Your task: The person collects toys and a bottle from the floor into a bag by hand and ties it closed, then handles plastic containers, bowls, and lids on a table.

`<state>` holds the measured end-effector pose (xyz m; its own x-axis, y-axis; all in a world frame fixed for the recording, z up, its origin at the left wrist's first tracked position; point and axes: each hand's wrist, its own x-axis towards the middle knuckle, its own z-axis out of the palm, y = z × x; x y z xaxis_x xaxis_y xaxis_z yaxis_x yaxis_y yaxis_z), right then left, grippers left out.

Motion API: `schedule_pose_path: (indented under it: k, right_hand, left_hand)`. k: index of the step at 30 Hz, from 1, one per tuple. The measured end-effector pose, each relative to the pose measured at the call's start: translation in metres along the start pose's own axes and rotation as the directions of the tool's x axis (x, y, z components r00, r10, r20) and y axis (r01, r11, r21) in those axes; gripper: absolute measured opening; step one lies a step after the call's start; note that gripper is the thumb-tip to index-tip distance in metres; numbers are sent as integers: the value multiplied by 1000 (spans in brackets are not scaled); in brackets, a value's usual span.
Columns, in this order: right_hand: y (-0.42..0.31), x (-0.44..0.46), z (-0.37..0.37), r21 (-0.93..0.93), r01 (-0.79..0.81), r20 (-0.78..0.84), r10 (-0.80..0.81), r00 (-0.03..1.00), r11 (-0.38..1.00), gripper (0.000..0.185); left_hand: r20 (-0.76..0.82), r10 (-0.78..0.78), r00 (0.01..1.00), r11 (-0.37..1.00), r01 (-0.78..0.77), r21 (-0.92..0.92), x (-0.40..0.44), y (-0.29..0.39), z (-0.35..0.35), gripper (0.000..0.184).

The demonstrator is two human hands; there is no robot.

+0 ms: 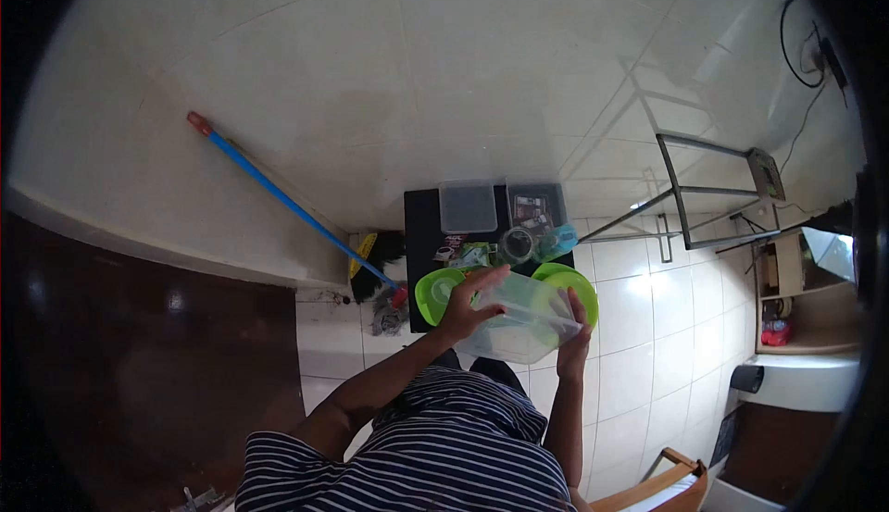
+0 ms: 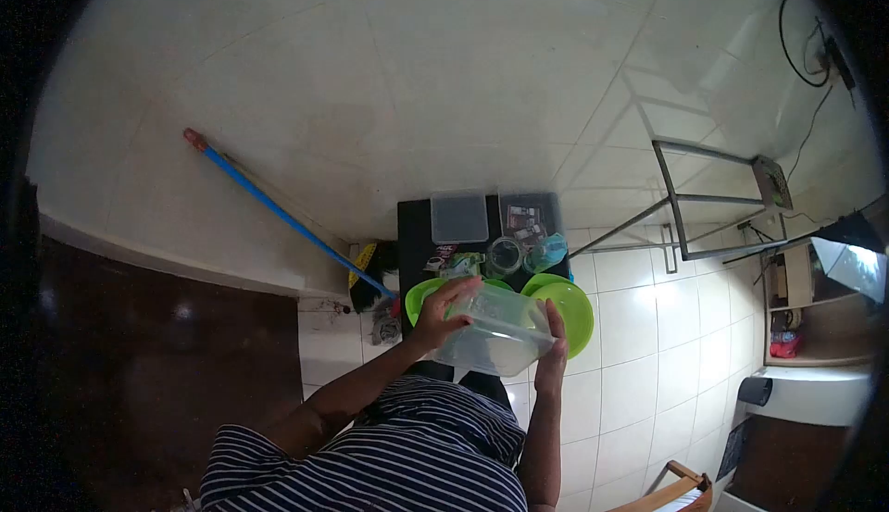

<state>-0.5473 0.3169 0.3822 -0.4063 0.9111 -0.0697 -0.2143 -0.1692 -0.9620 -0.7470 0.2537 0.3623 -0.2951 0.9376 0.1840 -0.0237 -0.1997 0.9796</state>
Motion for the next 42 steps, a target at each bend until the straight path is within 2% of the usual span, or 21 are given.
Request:
schedule_pose_path:
  k: [2, 5, 7, 10, 13, 15, 16, 17, 19, 21, 23, 25, 26, 27, 29, 30, 34, 36, 37, 39, 42]
  right_hand:
    - [-4, 5, -1, -5, 8, 24, -8, 1000, 1000, 76]
    - [-6, 16, 4, -174, -64, -43, 57, 997, 983, 65]
    - [0, 23, 8, -268, 34, -63, -52, 997, 963, 52]
    - [11, 29, 15, -225, 142, -79, -163, 983, 964, 43]
    - [14, 34, 25, -216, 88, -124, -117, 985, 972, 38]
    - [16, 38, 31, -304, 16, -172, -71, 982, 953, 36]
    - [21, 40, 32, -278, 28, -174, -79, 981, 960, 35]
    - [25, 42, 31, -255, 41, -176, -88, 980, 966, 33]
    - [19, 47, 33, -268, 41, -223, -104, 969, 962, 32]
    - [9, 53, 33, -174, -54, -403, -21, 915, 983, 33]
    - [4, 59, 30, -117, -81, -429, 24, 903, 990, 34]
    - [6, 60, 25, -143, -179, -353, 118, 928, 973, 45]
    - [7, 58, 23, -62, -212, -259, 189, 947, 975, 50]
    - [9, 55, 25, -61, -210, -268, 187, 945, 976, 50]
    - [18, 45, 29, 3, -64, -55, 64, 996, 998, 56]
    - [31, 41, 22, -1, -146, 37, 146, 989, 989, 61]
    - [33, 10, 31, -157, -207, 75, 221, 972, 966, 61]
    - [24, 3, 30, -260, -283, 208, 339, 917, 923, 67]
    - [23, 3, 29, -257, -281, 204, 336, 920, 925, 67]
    - [22, 3, 26, -159, -428, 309, 456, 835, 890, 73]
    - [44, 3, 25, -262, -350, 287, 419, 862, 899, 65]
  left_hand:
    - [-25, 19, 1000, 1000, -19, -9, -3, 6, 2, 62]
    - [-64, 10, 998, 1000, -11, -21, -5, 10, 1, 57]
    - [-103, -27, 994, 999, 25, -23, -9, 10, -3, 55]
    - [-137, 43, 990, 993, -27, 116, -16, 11, -11, 52]
    - [-151, 57, 987, 989, -35, 142, -17, 10, -16, 46]
    - [-179, -198, 964, 980, 191, -56, -19, 0, -24, 44]
    - [-118, -233, 965, 973, 231, -28, -18, 3, -28, 50]
    - [-103, -229, 968, 973, 226, -36, -17, 2, -27, 50]
    - [-177, -58, 982, 990, 34, -139, -16, 0, -24, 60]
    - [-74, -98, 992, 994, 94, -58, -23, -9, -31, 64]
    - [-86, -227, 970, 973, 230, 28, -35, -25, -29, 59]
    - [-146, -242, 959, 969, 246, 11, -40, -28, -24, 56]
    - [-215, -253, 943, 966, 257, -9, -40, -30, -22, 53]
    - [-206, -254, 945, 966, 258, -10, -39, -33, -24, 53]
    - [-271, -286, 919, 958, 270, -92, -36, -40, -31, 47]
    - [-313, -300, 901, 948, 245, -204, -36, -39, -30, 45]
    - [-394, -362, 845, 929, 293, -224, -31, -37, -31, 43]
    - [-380, -416, 826, 895, 300, -330, -36, -52, -41, 40]
    - [-375, -415, 829, 896, 301, -327, -39, -54, -43, 40]
    - [-386, -595, 705, 790, 426, -440, -48, -55, -46, 49]
    - [-383, -653, 653, 742, 451, -496, -64, -73, -52, 49]
